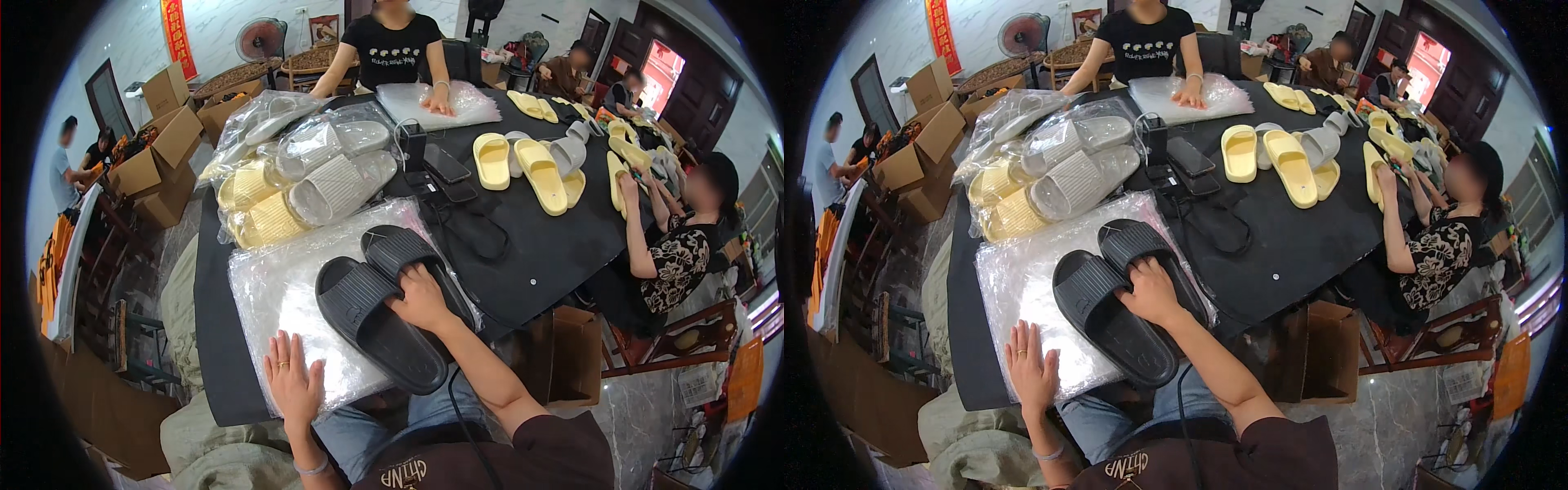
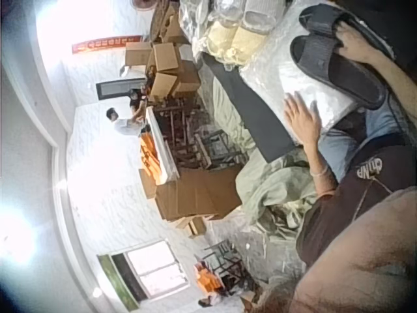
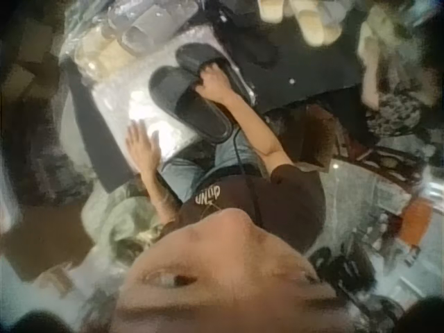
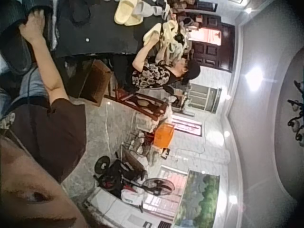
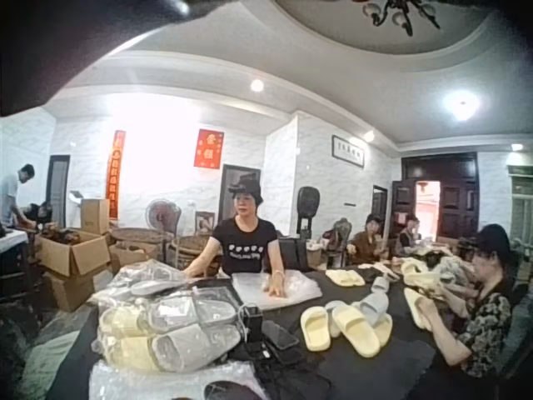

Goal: The person sits at a table and repeatedly picks up pairs of slippers from a large sack, places them on a sheet of bubble wrap, and wraps them. The person handles yellow, black, and white slippers, folding the bubble wrap around each pair and placing the finished packages on the table.

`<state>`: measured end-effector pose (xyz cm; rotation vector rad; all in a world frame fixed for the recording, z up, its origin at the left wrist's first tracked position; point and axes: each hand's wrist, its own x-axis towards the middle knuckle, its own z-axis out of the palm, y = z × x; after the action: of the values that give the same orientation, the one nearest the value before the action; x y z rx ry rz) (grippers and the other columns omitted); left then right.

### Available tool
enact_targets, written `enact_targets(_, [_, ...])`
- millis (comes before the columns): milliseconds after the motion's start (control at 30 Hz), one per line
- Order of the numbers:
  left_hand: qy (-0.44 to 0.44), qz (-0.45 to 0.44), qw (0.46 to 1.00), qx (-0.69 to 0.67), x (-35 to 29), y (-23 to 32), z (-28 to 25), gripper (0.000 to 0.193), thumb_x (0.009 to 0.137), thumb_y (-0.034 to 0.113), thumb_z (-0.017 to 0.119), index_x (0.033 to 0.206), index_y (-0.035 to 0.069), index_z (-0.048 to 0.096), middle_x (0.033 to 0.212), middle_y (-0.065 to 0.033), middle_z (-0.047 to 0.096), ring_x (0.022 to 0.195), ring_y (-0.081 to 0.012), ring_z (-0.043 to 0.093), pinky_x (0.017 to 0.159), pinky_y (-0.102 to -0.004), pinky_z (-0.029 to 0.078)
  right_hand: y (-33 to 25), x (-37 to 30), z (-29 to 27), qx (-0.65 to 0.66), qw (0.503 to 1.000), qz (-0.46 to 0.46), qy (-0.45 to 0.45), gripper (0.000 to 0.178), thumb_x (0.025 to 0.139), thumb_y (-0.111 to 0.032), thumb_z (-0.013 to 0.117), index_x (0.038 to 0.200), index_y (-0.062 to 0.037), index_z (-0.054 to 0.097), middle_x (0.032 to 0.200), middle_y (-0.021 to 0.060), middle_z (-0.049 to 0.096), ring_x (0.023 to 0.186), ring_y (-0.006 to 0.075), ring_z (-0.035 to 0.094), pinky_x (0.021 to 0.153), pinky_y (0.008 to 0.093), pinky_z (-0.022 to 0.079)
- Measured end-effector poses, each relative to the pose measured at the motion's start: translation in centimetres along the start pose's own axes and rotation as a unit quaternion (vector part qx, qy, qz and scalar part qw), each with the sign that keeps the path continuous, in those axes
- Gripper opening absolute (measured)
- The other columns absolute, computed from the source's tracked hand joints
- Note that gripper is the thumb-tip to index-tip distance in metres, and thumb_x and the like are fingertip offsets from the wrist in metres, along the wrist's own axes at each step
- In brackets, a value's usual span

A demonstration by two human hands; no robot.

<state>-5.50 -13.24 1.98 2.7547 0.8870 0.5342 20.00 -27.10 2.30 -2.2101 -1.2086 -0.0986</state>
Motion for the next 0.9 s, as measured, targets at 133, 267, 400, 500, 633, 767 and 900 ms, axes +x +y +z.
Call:
enact_targets(133, [-0.004,-0.002,1.000,0.003,0.06,0.13,-0.11,0.057,0.090,0.037,0.050,0.136,0.005,0.045,0.147,-0.0173,0.035,0.138,-0.0345,0.028,0.112,-0.0489,0.018,0.04,0.04,0.08,0.001,1.000,0.001,0.000,0.048,0.075,-0.029,0.068,0.107,0.0063,0.060,0.120,0.0198,0.055,0.113,0.0365,0.046,0.097,0.0435,0.039])
enact_targets(267, [-0.003,-0.003,1.000,0.004,0.03,0.12,-0.07,0.057,0.090,0.037,0.050,0.136,0.005,0.045,0.147,-0.0168,0.035,0.138,-0.0342,0.028,0.112,-0.0489,0.018,0.06,0.02,0.12,0.002,1.000,0.000,0.002,0.048,0.075,-0.029,0.068,0.107,0.0059,0.060,0.120,0.0196,0.055,0.113,0.0363,0.046,0.097,0.0435,0.039])
enact_targets(400, [-0.001,-0.003,1.000,0.000,0.03,0.12,-0.08,0.057,0.089,0.036,0.051,0.136,0.005,0.046,0.147,-0.0167,0.035,0.138,-0.0343,0.028,0.112,-0.0487,0.018,0.03,0.06,0.11,0.001,1.000,0.000,-0.001,0.048,0.075,-0.029,0.068,0.107,0.0057,0.061,0.120,0.0197,0.055,0.112,0.0362,0.047,0.097,0.0434,0.039])
enact_targets(500, [0.000,-0.004,1.000,0.000,0.08,0.20,-0.07,0.057,0.088,0.035,0.052,0.136,0.005,0.046,0.147,-0.0167,0.036,0.138,-0.0344,0.028,0.112,-0.0485,0.018,0.20,0.05,0.24,-0.002,1.000,-0.003,-0.002,0.048,0.075,-0.029,0.068,0.106,0.0058,0.061,0.120,0.0197,0.055,0.111,0.0362,0.047,0.096,0.0432,0.040])
enact_targets(633, [0.003,-0.001,1.000,0.002,0.06,0.01,0.10,0.057,0.088,0.034,0.053,0.136,0.005,0.046,0.147,-0.0167,0.036,0.138,-0.0342,0.029,0.112,-0.0485,0.018,0.33,0.04,0.40,0.001,1.000,-0.011,0.010,0.047,0.075,-0.029,0.068,0.105,0.0061,0.061,0.119,0.0197,0.055,0.111,0.0363,0.047,0.096,0.0432,0.040])
enact_targets(767, [0.005,0.000,1.000,0.001,0.00,-0.08,0.19,0.057,0.087,0.034,0.054,0.136,0.005,0.046,0.147,-0.0165,0.036,0.138,-0.0343,0.028,0.112,-0.0485,0.018,0.18,-0.01,0.32,-0.001,1.000,-0.005,0.008,0.047,0.075,-0.029,0.068,0.104,0.0062,0.061,0.118,0.0195,0.055,0.111,0.0364,0.047,0.096,0.0435,0.040])
enact_targets(900, [0.005,0.000,1.000,-0.004,0.03,-0.04,0.12,0.057,0.087,0.034,0.054,0.136,0.005,0.046,0.147,-0.0160,0.035,0.138,-0.0343,0.028,0.112,-0.0485,0.018,0.00,-0.04,0.11,0.000,1.000,-0.005,0.011,0.047,0.075,-0.029,0.068,0.104,0.0063,0.061,0.118,0.0197,0.055,0.111,0.0365,0.047,0.096,0.0438,0.040])
